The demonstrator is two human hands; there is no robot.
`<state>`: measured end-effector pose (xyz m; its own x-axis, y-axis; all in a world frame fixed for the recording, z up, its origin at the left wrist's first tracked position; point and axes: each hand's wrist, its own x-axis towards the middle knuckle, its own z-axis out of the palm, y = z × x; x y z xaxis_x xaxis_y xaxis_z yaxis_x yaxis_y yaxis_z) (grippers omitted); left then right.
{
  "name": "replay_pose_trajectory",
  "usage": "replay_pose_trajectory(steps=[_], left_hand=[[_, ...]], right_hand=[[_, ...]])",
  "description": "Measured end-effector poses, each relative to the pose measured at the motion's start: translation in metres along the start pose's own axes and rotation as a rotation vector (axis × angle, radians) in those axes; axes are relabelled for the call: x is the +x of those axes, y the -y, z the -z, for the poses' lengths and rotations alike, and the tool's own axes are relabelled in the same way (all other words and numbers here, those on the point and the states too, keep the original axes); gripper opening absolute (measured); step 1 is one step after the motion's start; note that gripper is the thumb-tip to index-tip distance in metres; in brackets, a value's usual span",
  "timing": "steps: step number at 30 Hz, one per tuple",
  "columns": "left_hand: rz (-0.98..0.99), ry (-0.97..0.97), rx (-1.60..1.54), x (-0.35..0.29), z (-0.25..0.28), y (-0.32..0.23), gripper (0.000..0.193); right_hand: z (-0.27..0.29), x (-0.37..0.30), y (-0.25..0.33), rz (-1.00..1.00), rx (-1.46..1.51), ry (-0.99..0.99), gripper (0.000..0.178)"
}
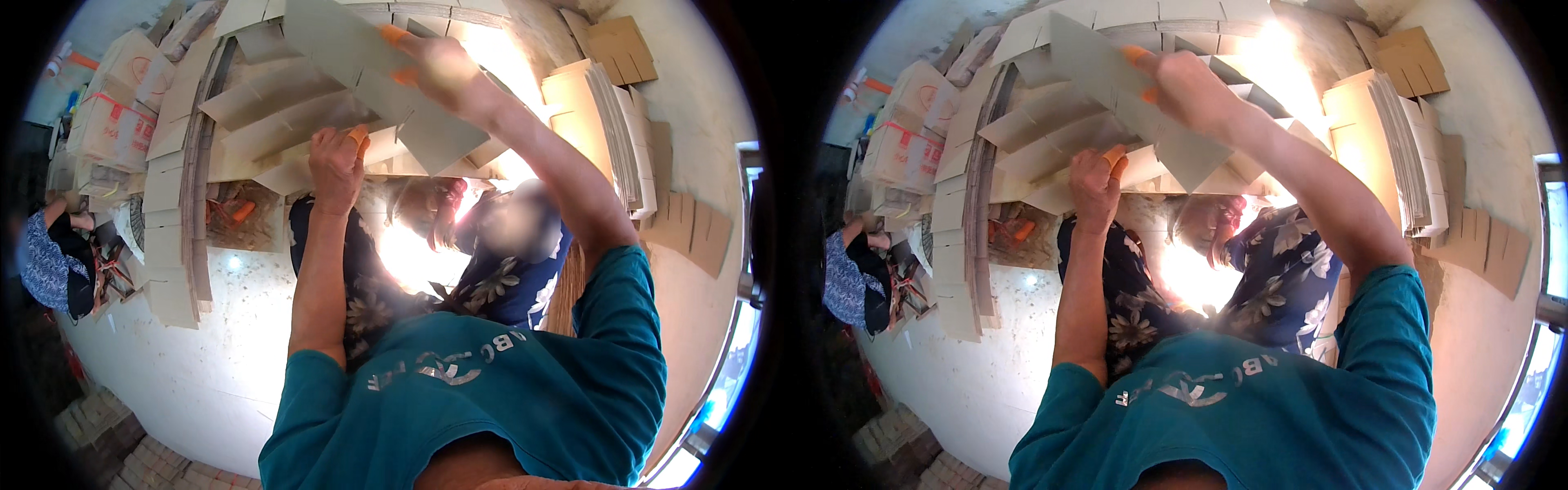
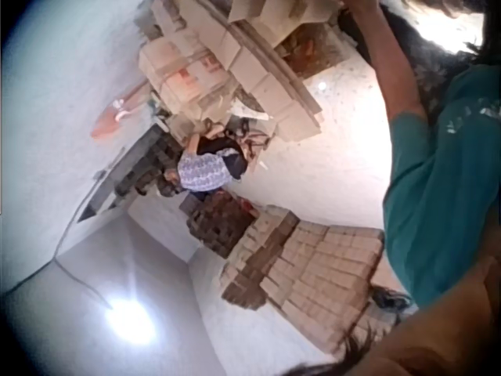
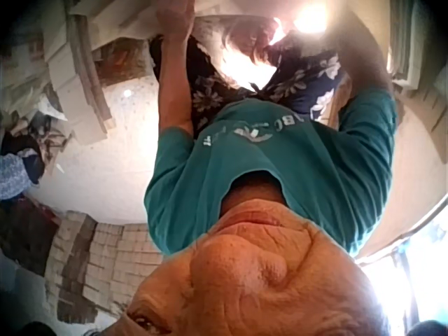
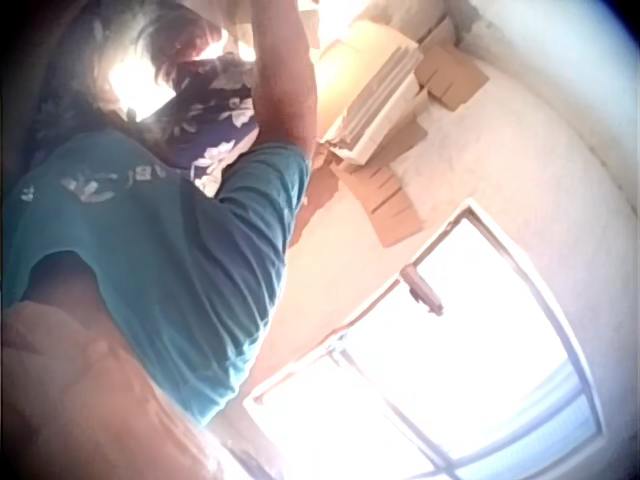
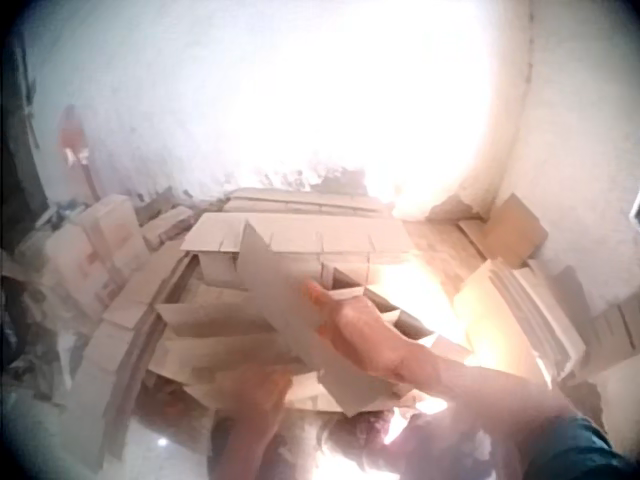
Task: The person assembles a cardboard structure by folding and interlocking pre-cut pieces. They repeatedly pick up individual panels, fold along scored lines, and slot them into a growing framework.
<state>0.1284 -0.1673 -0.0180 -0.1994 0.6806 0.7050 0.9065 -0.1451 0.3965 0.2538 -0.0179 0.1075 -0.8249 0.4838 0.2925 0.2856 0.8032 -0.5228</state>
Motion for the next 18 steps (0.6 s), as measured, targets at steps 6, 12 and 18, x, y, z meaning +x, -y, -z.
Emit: replay_pose_trajectory(steps=[6, 12, 18], left_hand=[[-0.025, -0.015, -0.002, 0.002, 0.0, 0.001, 0.021], [0.02, 0.008, -0.064, 0.004, -0.001, 0.001, 0.019], [0.034, 0.007, -0.073, 0.005, 0.0, -0.001, 0.018]], right_hand=[[-0.005, -0.005, -0.026, 0.083, 0.143, 0.024, 0.04], [-0.019, 0.015, -0.037, 0.079, 0.172, 0.022, 0.034], [-0.013, 0.008, -0.006, 0.013, 0.014, 0.016, 0.036]])
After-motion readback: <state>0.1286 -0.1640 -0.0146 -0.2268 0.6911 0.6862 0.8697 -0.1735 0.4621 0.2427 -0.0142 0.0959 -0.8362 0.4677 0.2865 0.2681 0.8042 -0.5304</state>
